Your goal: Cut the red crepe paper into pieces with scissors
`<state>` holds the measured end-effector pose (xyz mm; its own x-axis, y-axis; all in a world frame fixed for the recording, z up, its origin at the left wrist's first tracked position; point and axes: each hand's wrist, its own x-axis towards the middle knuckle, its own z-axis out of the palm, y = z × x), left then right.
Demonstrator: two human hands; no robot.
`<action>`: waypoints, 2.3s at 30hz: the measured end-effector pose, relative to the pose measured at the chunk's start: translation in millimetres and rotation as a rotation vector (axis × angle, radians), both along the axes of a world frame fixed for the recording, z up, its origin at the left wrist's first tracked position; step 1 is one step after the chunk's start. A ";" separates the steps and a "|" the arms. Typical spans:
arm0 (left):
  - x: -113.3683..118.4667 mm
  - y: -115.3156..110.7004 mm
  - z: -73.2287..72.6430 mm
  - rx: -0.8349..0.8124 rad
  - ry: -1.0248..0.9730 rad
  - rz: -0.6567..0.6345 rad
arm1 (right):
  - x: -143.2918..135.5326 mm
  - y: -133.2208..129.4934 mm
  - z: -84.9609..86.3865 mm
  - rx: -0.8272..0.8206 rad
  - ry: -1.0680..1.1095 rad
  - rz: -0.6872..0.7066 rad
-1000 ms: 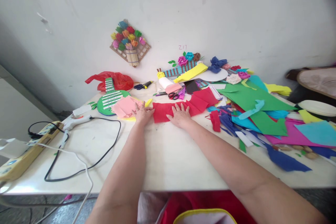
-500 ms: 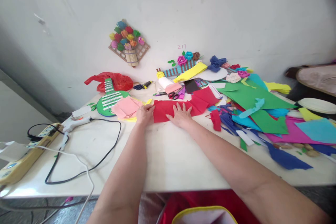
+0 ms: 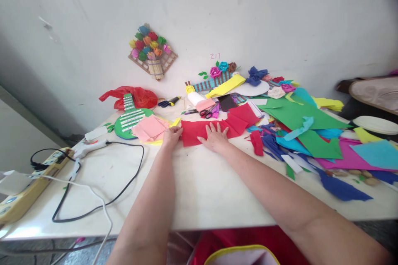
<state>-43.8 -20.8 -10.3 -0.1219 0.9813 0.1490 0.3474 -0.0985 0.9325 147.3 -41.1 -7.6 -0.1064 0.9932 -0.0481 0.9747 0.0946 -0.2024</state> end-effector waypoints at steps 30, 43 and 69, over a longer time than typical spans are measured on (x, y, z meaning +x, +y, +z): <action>3.6 -5.4 13.1 -0.100 0.470 0.259 | -0.5 1.1 -3.2 0.009 0.013 0.139; 0.4 -12.7 13.8 0.145 0.653 0.623 | -3.1 -4.9 -0.2 0.165 0.013 0.338; 10.3 -1.9 3.8 0.026 0.807 0.314 | -3.8 -3.2 -2.9 0.101 0.002 0.344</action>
